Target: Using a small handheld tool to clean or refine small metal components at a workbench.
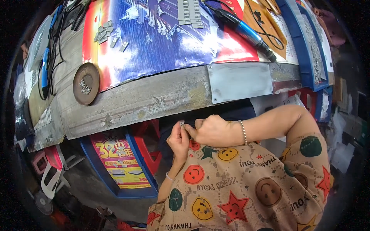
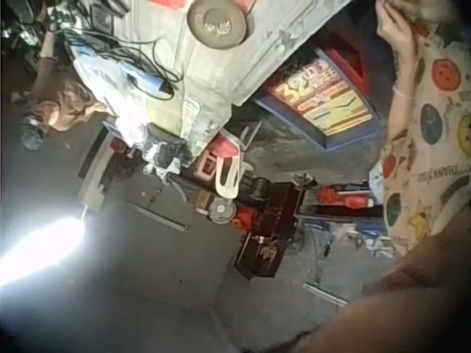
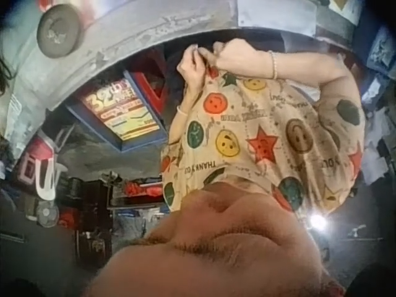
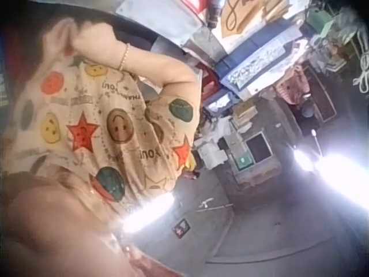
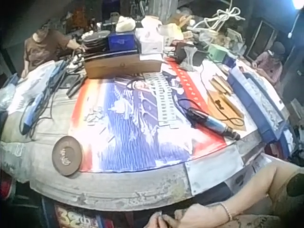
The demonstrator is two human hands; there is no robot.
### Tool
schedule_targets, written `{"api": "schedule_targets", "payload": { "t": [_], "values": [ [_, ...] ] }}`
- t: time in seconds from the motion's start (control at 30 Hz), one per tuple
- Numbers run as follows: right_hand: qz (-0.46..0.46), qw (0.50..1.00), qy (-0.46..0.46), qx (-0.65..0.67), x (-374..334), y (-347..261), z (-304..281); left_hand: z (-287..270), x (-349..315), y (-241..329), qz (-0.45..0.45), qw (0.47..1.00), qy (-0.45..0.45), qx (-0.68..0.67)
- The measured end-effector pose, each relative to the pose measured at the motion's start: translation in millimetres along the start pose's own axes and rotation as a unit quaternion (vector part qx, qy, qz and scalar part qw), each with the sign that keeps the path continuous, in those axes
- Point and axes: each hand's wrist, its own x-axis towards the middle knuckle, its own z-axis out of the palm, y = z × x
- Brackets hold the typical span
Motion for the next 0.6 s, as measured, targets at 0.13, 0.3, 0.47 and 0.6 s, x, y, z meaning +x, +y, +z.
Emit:
{"api": "schedule_targets", "payload": {
  "t": [0.13, 0.3, 0.47, 0.6],
  "values": [
    [0.008, 0.999, 0.0, 0.034, 2.6, 3.0, 9.3, -0.6, 1.3, -4.3, 0.006, 1.0, 0.0, 0.009],
    [0.103, 0.947, 0.049, 0.302, 2.5, 15.5, 45.3, 2.0, -0.3, -6.3, 0.019, 1.0, 0.003, 0.024],
    [0.036, 0.998, -0.038, 0.046, 9.3, 1.9, -2.4, 1.2, 0.5, -6.9, 0.035, 0.999, 0.012, 0.015],
    [-0.004, 1.0, -0.026, -0.007, 8.4, 0.4, -10.5, 5.4, -0.1, -16.5, 0.036, 0.999, 0.015, -0.038]
  ]
}}
